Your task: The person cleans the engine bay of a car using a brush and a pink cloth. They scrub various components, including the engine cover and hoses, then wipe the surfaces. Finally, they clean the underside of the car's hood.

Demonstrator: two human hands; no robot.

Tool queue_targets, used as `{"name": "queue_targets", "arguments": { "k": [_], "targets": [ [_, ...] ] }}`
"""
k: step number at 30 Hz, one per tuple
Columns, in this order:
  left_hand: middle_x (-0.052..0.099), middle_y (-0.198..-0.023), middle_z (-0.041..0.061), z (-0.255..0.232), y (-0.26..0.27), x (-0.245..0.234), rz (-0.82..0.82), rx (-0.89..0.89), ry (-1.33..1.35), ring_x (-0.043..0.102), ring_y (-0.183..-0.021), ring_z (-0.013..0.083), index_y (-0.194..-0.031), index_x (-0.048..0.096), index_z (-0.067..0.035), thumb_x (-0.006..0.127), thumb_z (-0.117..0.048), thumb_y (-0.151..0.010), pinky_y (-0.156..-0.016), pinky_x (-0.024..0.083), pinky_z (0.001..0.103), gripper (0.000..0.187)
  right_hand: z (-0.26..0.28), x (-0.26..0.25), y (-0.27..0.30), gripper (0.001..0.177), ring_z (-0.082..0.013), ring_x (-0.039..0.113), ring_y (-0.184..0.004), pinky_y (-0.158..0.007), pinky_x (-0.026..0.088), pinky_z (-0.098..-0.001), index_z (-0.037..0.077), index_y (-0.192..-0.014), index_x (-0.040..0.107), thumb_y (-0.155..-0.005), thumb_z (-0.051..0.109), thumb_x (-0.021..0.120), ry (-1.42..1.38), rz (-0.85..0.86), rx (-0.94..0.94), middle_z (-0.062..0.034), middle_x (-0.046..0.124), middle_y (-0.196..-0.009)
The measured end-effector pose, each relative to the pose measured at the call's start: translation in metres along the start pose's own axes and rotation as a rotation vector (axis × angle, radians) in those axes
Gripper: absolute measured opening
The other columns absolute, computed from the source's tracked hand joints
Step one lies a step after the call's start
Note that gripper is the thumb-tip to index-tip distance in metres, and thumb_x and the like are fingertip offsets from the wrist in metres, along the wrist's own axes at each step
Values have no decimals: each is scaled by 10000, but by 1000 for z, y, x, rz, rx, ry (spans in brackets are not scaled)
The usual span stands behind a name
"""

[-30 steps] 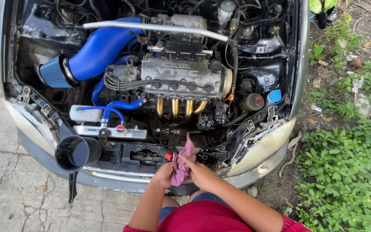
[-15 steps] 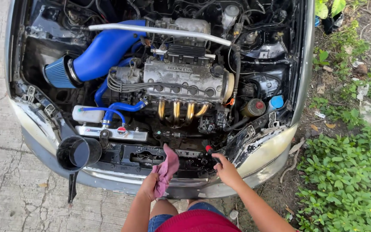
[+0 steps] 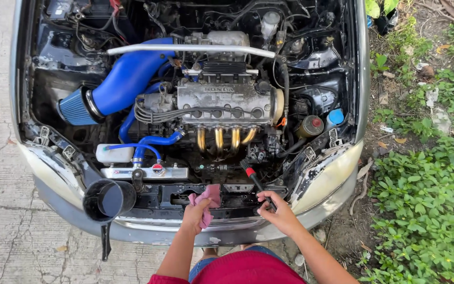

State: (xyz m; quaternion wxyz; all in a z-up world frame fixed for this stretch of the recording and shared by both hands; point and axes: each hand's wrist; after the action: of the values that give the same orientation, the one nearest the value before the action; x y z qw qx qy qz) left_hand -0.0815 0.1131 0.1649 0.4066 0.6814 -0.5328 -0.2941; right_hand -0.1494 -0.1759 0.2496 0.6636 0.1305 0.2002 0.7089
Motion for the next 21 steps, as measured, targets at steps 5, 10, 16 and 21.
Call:
{"name": "queue_targets", "arguments": {
  "k": [5, 10, 16, 21],
  "targets": [
    [582, -651, 103, -15, 14, -12, -123, -40, 5, 439, -431, 194, -900, 640, -42, 777, -310, -823, -463, 520, 383, 311, 4, 21, 3, 506, -87, 626, -977, -791, 501, -239, 207, -1334, 578, -881, 47, 735, 117, 119, -15, -3, 601, -1279],
    [543, -638, 120, -14, -1, -36, -153, -78, 26, 470, -412, 288, -925, 571, -67, 621, -476, -849, -378, 426, 433, 419, -2, 58, -9, 175, -103, 687, -800, -772, 493, -253, 185, -1078, 683, -969, 317, 650, 185, -39, 13, 16, 700, -917],
    [649, -701, 189, 15, -71, -75, -16, -26, 88, 645, -506, 323, -1298, 495, -115, 724, -545, -778, -543, 602, 464, 712, -51, 87, -49, 288, -173, 752, -778, -658, 627, -290, 171, -1058, 773, -1055, 307, 519, 110, -277, 71, -84, 755, -847],
    [675, -1118, 217, 8, -57, -83, -38, 75, -81, 687, -924, 332, -1494, 450, -97, 847, -478, -776, -798, 555, 485, 905, -11, 97, -30, 346, -306, 731, -1003, -893, 595, -438, 228, -1329, 676, -1029, 298, 518, 395, -340, 97, -163, 731, -1099]
  ]
}}
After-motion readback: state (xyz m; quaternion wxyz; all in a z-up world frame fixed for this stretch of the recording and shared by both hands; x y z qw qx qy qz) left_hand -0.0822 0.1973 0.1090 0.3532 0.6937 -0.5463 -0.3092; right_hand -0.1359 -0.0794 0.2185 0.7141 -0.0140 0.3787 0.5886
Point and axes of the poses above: each hand's wrist, its own y-axis away from the middle knuckle, its own x-axis out of the palm, z = x × y
